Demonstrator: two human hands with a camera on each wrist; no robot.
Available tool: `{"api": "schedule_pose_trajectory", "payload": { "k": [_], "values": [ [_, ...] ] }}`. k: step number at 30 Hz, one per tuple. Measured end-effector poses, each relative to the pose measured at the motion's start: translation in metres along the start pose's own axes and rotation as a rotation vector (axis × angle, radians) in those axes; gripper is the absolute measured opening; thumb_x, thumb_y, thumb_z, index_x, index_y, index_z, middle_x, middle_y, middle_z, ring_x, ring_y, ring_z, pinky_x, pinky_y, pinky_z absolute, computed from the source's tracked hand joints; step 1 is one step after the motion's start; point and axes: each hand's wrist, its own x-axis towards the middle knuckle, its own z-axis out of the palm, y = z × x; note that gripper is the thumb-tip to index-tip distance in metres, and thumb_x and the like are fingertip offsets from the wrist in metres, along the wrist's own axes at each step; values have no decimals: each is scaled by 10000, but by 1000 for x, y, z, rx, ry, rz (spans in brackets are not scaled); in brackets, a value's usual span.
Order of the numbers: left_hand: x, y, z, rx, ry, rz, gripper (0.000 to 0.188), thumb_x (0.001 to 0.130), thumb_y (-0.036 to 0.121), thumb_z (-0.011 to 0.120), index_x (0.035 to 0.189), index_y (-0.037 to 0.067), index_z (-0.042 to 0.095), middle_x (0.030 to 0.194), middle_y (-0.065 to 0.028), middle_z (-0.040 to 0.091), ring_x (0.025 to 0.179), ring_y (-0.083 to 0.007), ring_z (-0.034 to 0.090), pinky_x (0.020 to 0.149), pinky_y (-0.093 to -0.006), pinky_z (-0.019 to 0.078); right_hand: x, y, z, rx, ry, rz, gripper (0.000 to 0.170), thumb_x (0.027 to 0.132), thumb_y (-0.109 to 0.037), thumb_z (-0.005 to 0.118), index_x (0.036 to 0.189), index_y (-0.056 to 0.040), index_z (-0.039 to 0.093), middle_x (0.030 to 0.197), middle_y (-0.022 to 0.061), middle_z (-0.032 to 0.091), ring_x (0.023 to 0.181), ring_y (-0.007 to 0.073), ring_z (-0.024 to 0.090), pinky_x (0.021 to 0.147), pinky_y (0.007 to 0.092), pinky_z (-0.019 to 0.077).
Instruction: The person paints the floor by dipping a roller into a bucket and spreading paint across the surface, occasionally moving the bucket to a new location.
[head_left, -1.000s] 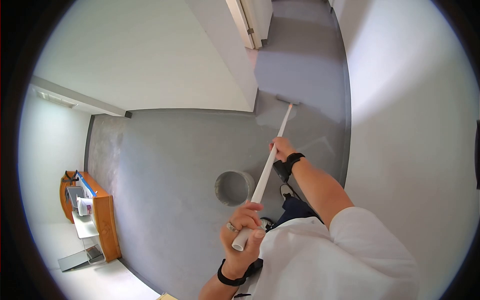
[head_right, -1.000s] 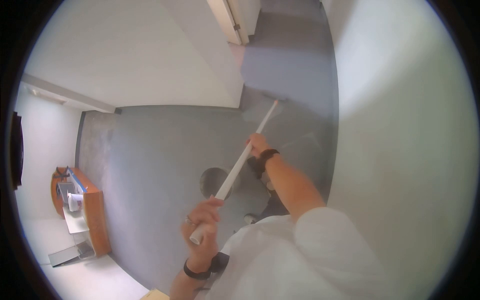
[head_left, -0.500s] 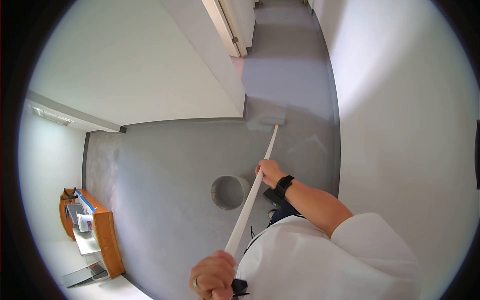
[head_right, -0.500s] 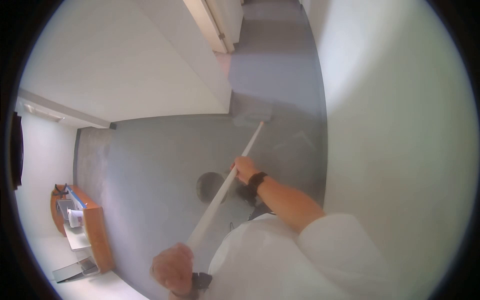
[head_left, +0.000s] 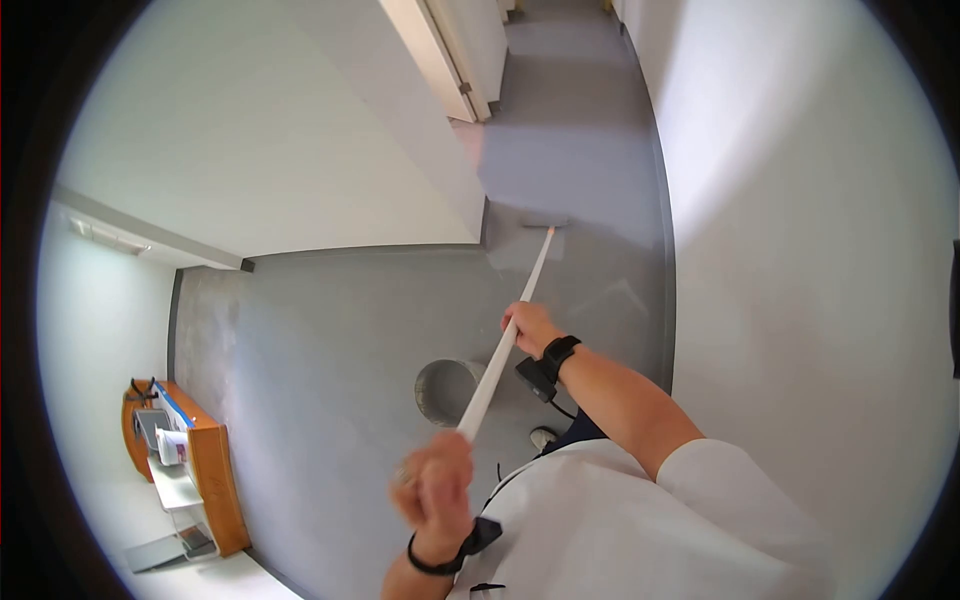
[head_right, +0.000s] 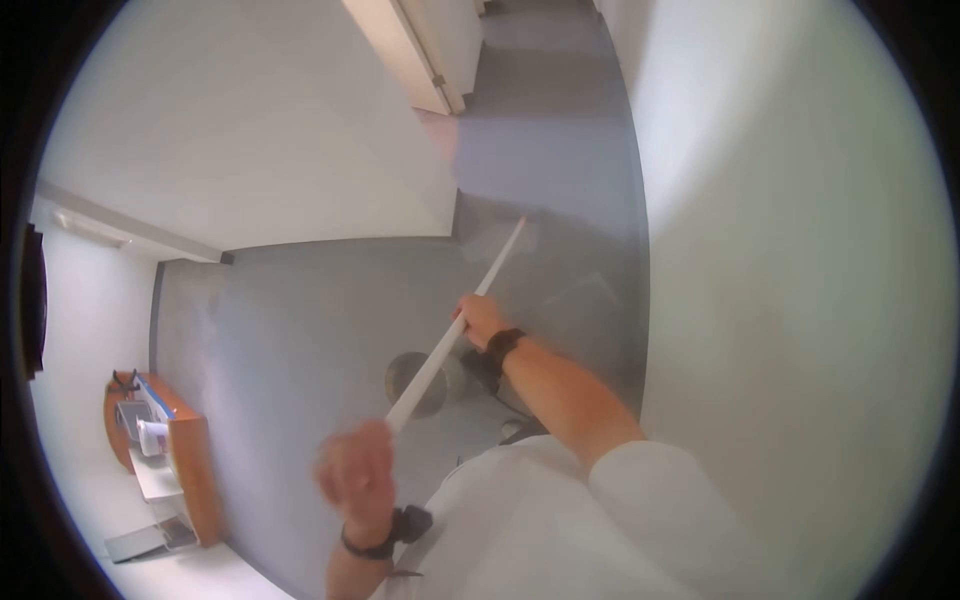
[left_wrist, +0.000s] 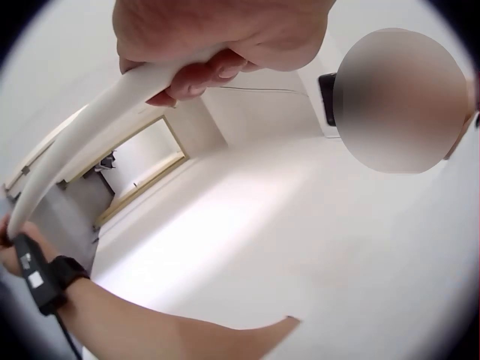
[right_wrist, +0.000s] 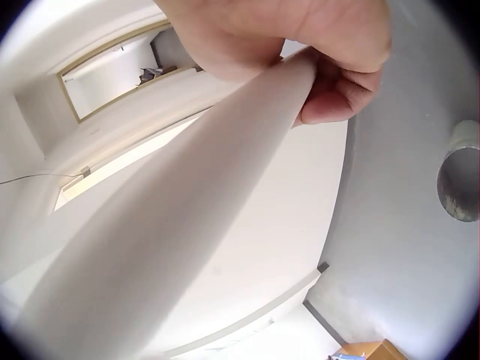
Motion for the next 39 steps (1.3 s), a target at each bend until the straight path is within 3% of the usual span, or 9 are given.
{"api": "schedule_pose_trajectory", "payload": {
  "k": [4,15,16,19,21,26,30,34,39],
  "values": [
    [35,42,3,-474,52,73,283,946,184,393,675,118,343,489,38,322,465,-117,278,556,-329,329,-10,-16,-8,12,0,123,91,808,-14,547,854,30,481,774,124,514,675,250,574,572,341,503],
    [93,17,57,-381,216,-11,286,936,189,335,670,121,255,554,-8,229,531,-165,268,631,-368,340,52,-87,0,14,-18,8,84,820,-34,533,845,29,485,766,124,509,638,251,565,583,370,511],
    [94,17,55,-378,458,-52,329,933,209,366,628,130,275,435,-9,240,399,-117,246,578,-352,395,42,-96,6,63,-59,45,96,831,-43,531,861,31,477,774,124,507,652,255,566,606,376,514],
    [84,34,25,-407,478,-115,335,938,215,382,631,123,285,449,-5,268,430,-121,296,656,-389,447,65,-82,1,245,-46,114,127,857,-55,522,905,39,451,801,130,505,686,262,570,644,387,521],
    [81,32,20,-381,291,-90,273,944,156,340,684,153,258,540,10,197,533,-130,216,620,-325,289,84,-71,-3,381,4,144,146,872,-60,513,932,47,433,821,135,505,707,264,572,659,392,524],
    [66,21,28,-501,381,-57,273,927,109,348,681,153,237,545,10,172,531,-126,180,608,-308,275,90,-59,-12,288,-77,161,118,851,-10,482,921,72,434,895,201,468,795,306,548,683,422,526],
    [42,27,10,-353,310,-44,272,909,102,369,681,145,227,549,15,173,536,-121,176,612,-310,280,69,-61,-13,201,-95,123,171,892,-49,488,971,66,390,852,149,498,750,255,573,665,378,532],
    [54,36,38,-451,577,-152,256,852,101,411,685,148,223,557,22,173,540,-115,172,609,-315,286,71,-77,-7,85,-47,147,137,890,-44,496,938,57,417,831,134,496,730,234,563,667,365,537],
    [22,45,11,-297,489,-139,257,859,107,399,684,154,216,556,31,163,537,-114,165,608,-309,278,42,-59,-19,116,-57,135,146,878,-43,494,939,77,437,855,153,472,751,264,540,664,391,523]
  ]
}}
